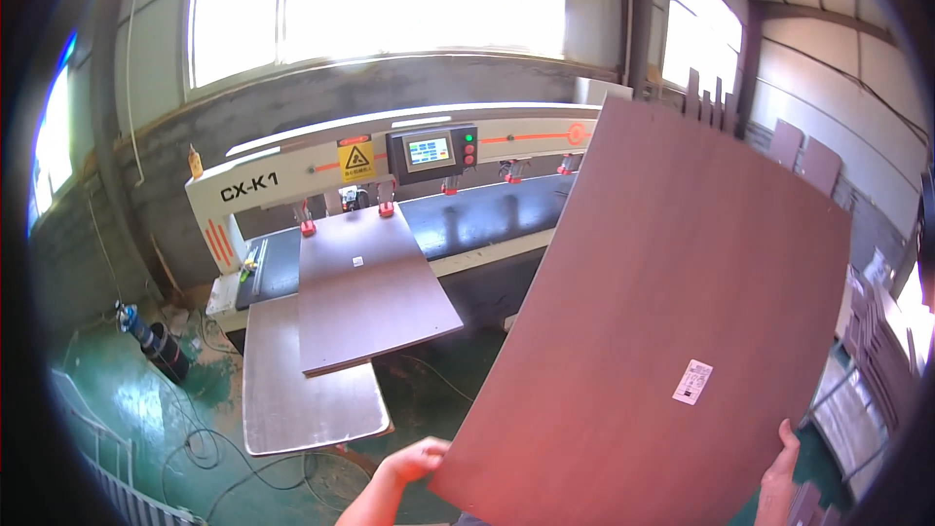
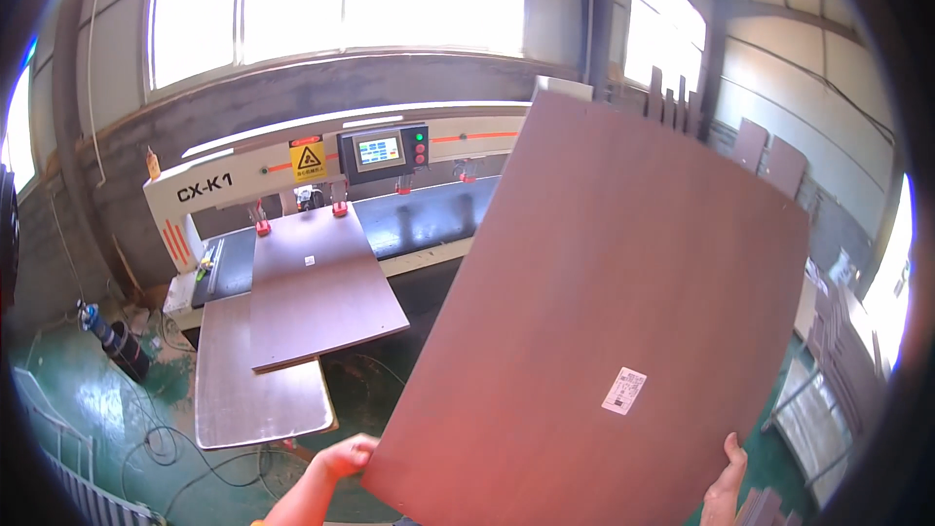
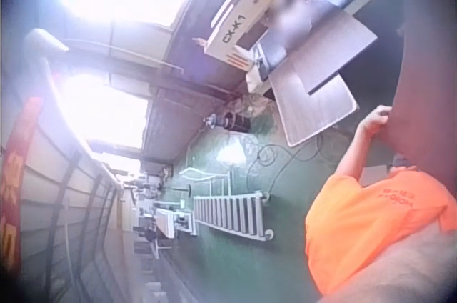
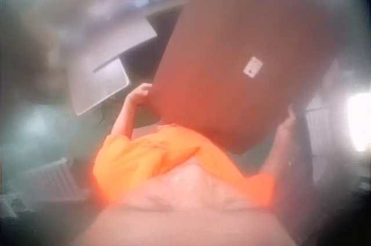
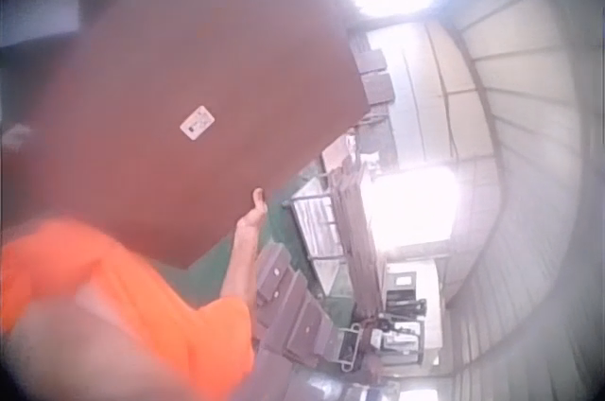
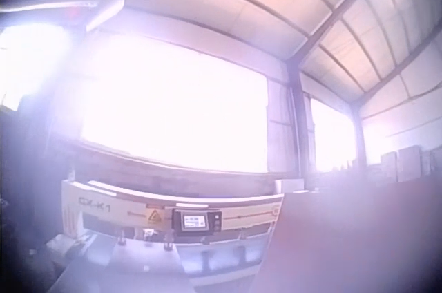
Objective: The person moves a large board on a table, receives wooden planks from a collaborator, and then uses a compressed air nozzle to clean individual boards before placing them on a stack and feeding them into an edge-banding machine.
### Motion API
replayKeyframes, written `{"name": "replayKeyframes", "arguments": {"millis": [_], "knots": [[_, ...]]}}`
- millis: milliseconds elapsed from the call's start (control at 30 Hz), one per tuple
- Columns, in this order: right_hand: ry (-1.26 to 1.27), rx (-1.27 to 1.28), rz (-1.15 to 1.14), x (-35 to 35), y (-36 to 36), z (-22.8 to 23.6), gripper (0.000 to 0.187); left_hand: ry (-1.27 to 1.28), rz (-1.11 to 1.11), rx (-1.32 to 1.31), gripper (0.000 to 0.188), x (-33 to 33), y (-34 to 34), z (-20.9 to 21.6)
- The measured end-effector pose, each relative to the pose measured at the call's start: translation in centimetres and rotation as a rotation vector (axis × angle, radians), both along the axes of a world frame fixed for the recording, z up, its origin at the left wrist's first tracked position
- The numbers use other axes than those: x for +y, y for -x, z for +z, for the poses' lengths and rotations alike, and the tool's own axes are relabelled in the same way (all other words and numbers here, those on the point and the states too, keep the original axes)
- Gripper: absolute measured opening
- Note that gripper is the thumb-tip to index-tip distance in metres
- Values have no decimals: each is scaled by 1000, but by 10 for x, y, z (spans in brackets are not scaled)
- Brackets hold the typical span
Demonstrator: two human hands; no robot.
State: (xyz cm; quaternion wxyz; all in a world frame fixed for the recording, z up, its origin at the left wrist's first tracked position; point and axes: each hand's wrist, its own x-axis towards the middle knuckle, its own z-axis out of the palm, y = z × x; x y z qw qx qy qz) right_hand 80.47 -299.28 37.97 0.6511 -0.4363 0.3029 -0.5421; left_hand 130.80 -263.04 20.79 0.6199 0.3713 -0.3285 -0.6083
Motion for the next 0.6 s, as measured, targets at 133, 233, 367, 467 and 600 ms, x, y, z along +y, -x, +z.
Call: {"name": "replayKeyframes", "arguments": {"millis": [133,233,367,467,600], "knots": [[-66,185,7,-145,-62,-40,42,-396,340,-153,40,-184,-23,17],[-190,282,60,-260,-139,-52,35,-534,566,-189,38,-268,-55,11],[-316,397,138,-387,-232,-69,37,-705,632,-157,41,-357,-110,18],[-400,507,248,-477,-309,-93,39,-785,707,-161,42,-411,-151,5],[-472,608,448,-591,-432,-146,43,-902,826,-91,41,-474,-198,-11]]}}
